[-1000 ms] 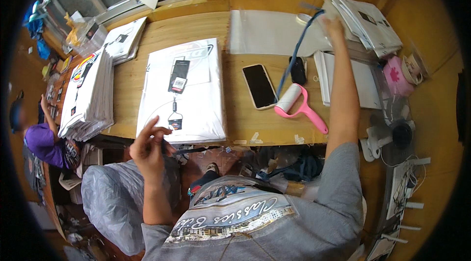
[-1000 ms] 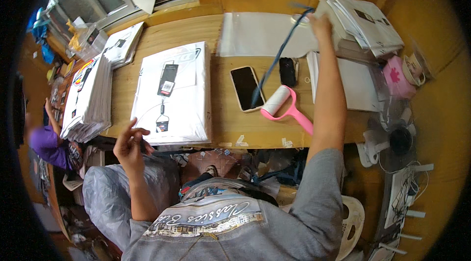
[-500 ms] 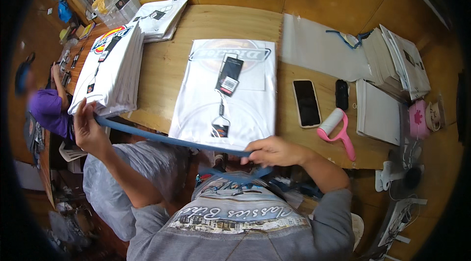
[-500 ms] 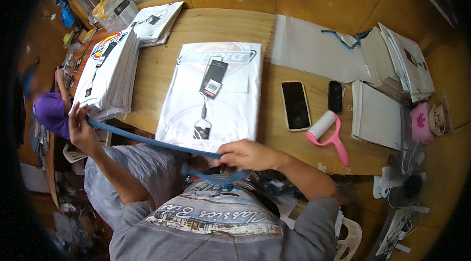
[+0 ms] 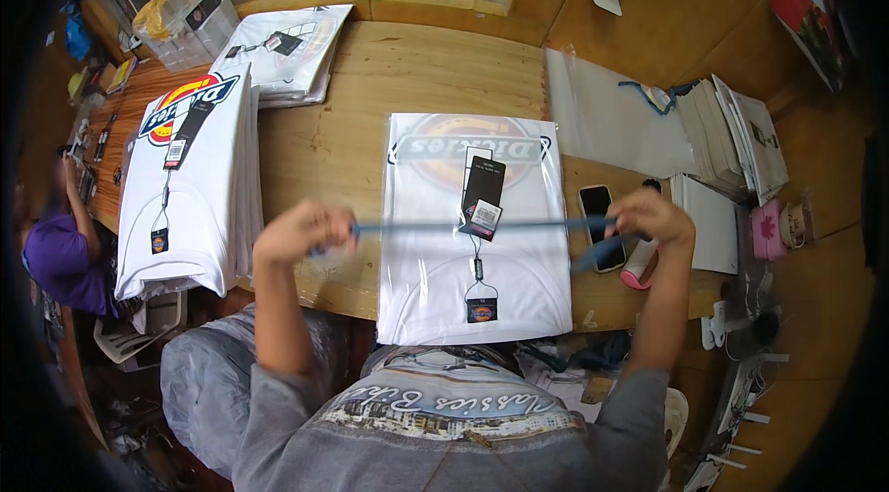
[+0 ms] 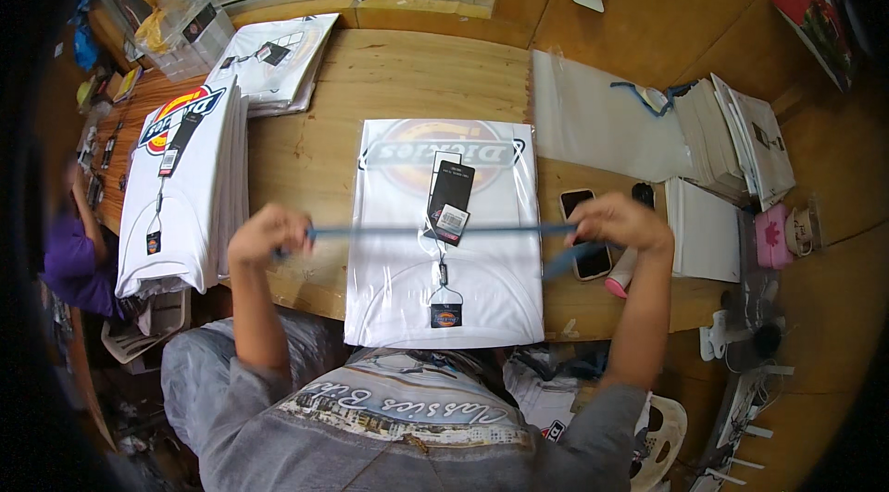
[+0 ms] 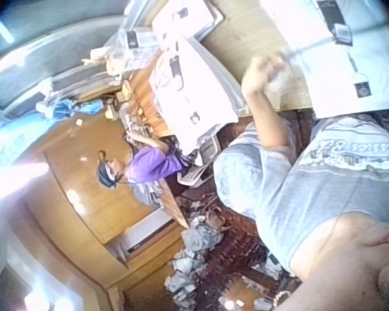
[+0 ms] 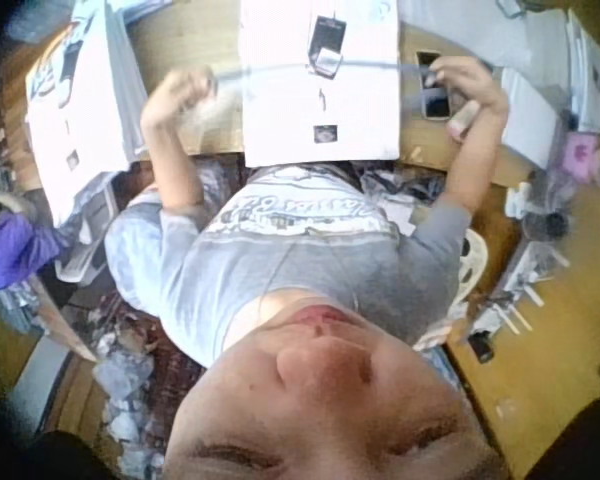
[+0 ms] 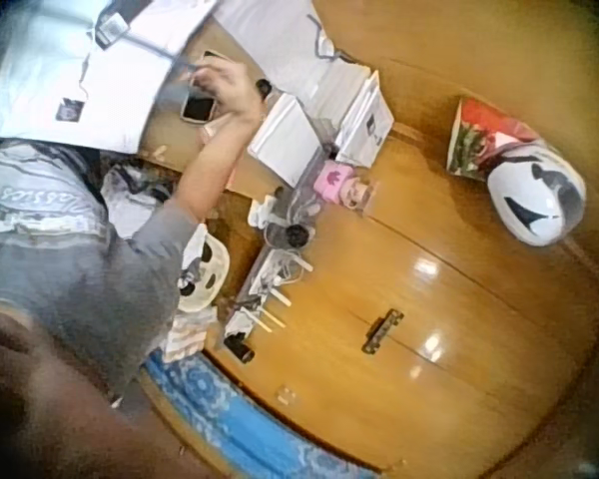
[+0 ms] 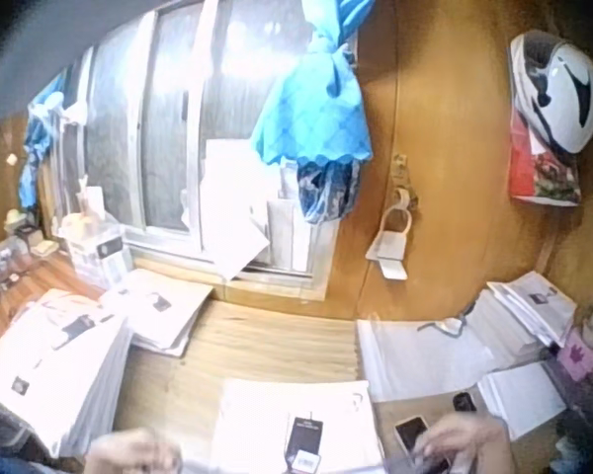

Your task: The person folds white t-shirts and places them into clear plastic bags on a wooden table. They then secure the stacks of packaged shirts with rubber bands and move the bundles to a nearby chair.

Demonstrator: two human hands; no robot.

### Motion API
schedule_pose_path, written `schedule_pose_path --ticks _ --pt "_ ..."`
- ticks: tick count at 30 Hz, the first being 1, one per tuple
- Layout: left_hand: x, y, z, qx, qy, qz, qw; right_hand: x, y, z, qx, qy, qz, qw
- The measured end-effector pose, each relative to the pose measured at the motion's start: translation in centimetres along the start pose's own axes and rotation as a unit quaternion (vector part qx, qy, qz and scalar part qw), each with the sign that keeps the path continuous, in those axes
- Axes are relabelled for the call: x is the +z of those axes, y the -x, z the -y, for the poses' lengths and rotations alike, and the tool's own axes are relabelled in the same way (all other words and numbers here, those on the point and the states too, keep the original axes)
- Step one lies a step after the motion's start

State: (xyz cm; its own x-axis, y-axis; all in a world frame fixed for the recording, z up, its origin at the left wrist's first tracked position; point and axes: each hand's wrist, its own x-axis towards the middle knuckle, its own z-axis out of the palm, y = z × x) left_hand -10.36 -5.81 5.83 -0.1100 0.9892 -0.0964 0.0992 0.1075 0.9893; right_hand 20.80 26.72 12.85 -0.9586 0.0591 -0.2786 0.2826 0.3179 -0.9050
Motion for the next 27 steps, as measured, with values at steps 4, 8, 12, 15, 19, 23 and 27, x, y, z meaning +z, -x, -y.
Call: schedule_pose_path --ticks 4,8,12,15,19,23,27 --pt "-4.7 -10.6 4.0 -0.026 0.019 -0.227 0.973 -5.5 -7.9 -5.4 0.062 0.082 -0.218 0.971" --pt "-7.3 -18.8 12.1 -0.093 -0.064 -0.335 0.936 -7.1 -18.1 -14.7 0.024 -0.030 -0.307 0.951" --pt "-7.4 -19.2 13.9 -0.120 -0.162 -0.400 0.894 -6.4 -20.1 -15.8 0.096 0.071 -0.262 0.958" --pt "-6.5 -18.1 15.2 -0.149 -0.051 -0.383 0.910 -4.9 -19.5 -15.5 0.194 -0.071 -0.297 0.932" --pt "-2.8 -16.8 10.2 -0.201 0.129 -0.319 0.917 -5.1 -18.6 -18.4 0.255 -0.203 -0.320 0.890" --pt "-2.5 -11.7 11.0 -0.259 -0.053 -0.248 0.932 -2.3 -15.9 -16.5 0.221 -0.107 -0.130 0.961" --pt "1.2 -5.9 7.4 -0.334 -0.211 -0.084 0.915 -0.3 -11.7 -13.9 0.246 0.023 0.000 0.969"
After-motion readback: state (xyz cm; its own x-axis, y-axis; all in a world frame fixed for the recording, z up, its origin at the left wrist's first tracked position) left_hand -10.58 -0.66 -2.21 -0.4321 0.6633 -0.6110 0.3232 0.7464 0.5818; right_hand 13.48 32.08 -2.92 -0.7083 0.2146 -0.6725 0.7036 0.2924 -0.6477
